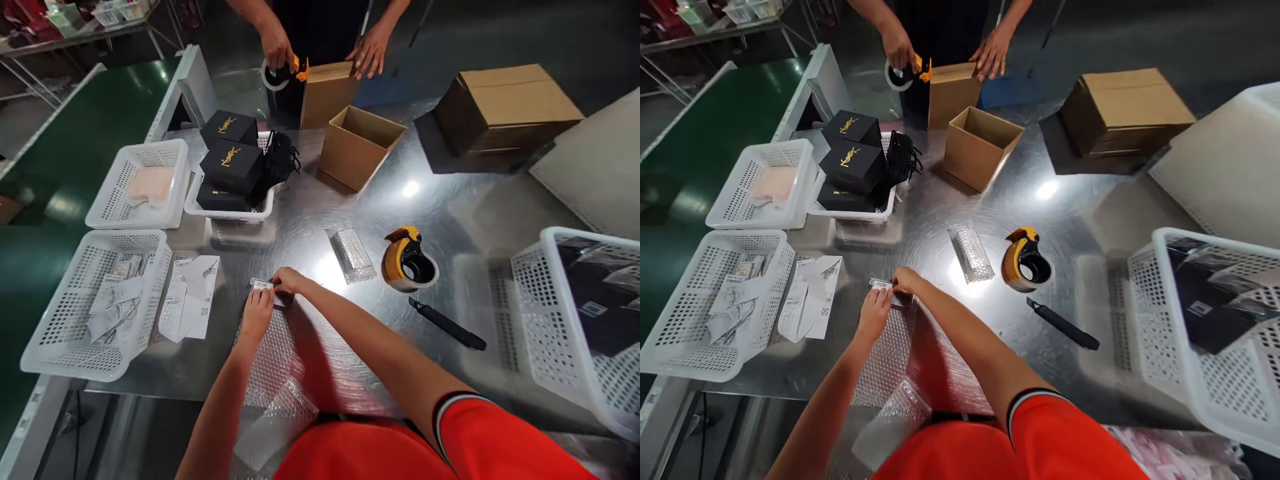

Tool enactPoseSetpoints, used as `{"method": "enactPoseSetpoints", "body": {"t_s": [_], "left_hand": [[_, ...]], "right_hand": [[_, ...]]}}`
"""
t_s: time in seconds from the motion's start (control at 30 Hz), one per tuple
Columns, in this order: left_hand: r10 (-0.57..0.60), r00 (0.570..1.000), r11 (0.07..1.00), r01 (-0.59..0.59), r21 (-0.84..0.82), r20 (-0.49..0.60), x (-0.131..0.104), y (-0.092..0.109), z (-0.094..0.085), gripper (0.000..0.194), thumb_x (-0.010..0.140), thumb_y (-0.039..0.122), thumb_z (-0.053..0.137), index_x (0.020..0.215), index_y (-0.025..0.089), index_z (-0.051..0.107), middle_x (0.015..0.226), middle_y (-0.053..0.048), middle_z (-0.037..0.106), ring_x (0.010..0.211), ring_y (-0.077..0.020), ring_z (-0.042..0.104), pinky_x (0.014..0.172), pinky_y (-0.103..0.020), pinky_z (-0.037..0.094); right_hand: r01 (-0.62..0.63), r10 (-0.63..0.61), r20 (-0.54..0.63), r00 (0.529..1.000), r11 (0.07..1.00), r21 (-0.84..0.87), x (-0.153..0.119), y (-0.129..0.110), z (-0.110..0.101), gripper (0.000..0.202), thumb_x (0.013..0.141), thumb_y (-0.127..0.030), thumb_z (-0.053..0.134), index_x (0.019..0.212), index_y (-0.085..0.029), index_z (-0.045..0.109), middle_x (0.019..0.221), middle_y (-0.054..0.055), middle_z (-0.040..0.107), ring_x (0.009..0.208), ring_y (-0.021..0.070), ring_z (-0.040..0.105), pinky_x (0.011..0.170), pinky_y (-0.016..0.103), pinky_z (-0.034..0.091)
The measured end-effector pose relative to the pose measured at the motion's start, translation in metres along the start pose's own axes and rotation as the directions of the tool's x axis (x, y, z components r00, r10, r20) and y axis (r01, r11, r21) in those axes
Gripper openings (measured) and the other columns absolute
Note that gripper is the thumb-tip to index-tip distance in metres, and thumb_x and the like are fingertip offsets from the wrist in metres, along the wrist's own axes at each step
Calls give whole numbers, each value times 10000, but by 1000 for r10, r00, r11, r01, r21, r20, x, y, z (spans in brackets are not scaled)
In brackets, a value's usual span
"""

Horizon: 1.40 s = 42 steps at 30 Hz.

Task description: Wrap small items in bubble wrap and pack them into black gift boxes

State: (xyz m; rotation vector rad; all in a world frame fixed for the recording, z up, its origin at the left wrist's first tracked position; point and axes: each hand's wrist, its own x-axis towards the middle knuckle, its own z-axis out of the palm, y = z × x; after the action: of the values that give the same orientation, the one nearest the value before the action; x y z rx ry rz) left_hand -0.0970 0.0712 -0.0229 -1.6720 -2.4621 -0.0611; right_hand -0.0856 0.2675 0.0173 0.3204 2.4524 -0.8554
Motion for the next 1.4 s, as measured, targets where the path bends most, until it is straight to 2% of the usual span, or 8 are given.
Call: {"method": "enactPoseSetpoints", "body": {"t_s": [0.23,0.37,0.57,0.8,0.87,1.1,1.2,1.4], "left_hand": [[-150,978,985,160,-63,143,3,11,-2,469,917,55,408,1345,135,582,946,-106,690,872,-228,645,748,-346,539],[-260,951,958,276,-75,167,-9,25,-7,549,900,20,386,1419,144,513,1101,-130,679,960,-235,645,821,-361,548],[-480,810,758,576,-306,337,-8,60,-20,733,770,-47,496,1484,100,418,1478,-233,461,1258,-314,558,1044,-422,470],[-585,723,594,690,-414,368,-6,71,-29,814,728,-38,479,1519,110,354,1490,-234,430,1212,-275,619,952,-347,534],[-581,723,591,691,-416,375,-15,73,-33,777,761,-18,457,1520,118,358,1518,-227,413,1214,-264,621,968,-355,531],[-478,776,784,588,-198,411,-75,103,-40,523,868,179,552,1391,191,566,1556,-163,439,1441,-360,380,1149,-600,348],[-434,792,814,548,-189,429,-88,108,-40,603,860,200,577,1458,204,496,1607,-156,358,1472,-365,326,1158,-602,330],[-415,800,823,533,-196,434,-101,102,-48,599,870,194,569,1464,215,497,1579,-181,396,1424,-378,397,1137,-595,355]], "right_hand": [[16,-18,-30,999,999,-40,-4,-9,2,174,792,-188,705,945,-136,769,948,74,743,854,169,624,672,219,385],[7,-7,-44,999,1000,4,-10,-6,10,217,747,-187,731,959,-147,712,923,48,712,789,157,592,636,211,382],[57,-48,-90,995,993,105,-22,-2,16,114,755,-160,677,855,-153,624,765,-20,609,689,110,505,594,186,369],[102,-89,-142,986,991,90,-27,-11,21,144,739,-186,699,852,-166,612,760,-31,606,694,110,520,605,185,391],[92,-84,-143,986,994,51,-25,-15,19,166,745,-175,704,894,-163,633,812,-7,649,721,122,551,624,196,397],[-31,-7,-231,973,986,-161,-31,-27,-2,319,849,-104,599,1155,-178,653,1152,138,674,1049,289,621,833,344,452],[-63,-8,-281,960,969,-240,-43,-34,6,358,898,-93,534,1233,-186,622,1255,172,618,1154,325,568,903,414,437],[-105,-36,-364,931,927,-360,-57,-44,37,358,963,-91,401,1226,-194,620,1235,176,596,1127,297,528,919,436,403]]}}
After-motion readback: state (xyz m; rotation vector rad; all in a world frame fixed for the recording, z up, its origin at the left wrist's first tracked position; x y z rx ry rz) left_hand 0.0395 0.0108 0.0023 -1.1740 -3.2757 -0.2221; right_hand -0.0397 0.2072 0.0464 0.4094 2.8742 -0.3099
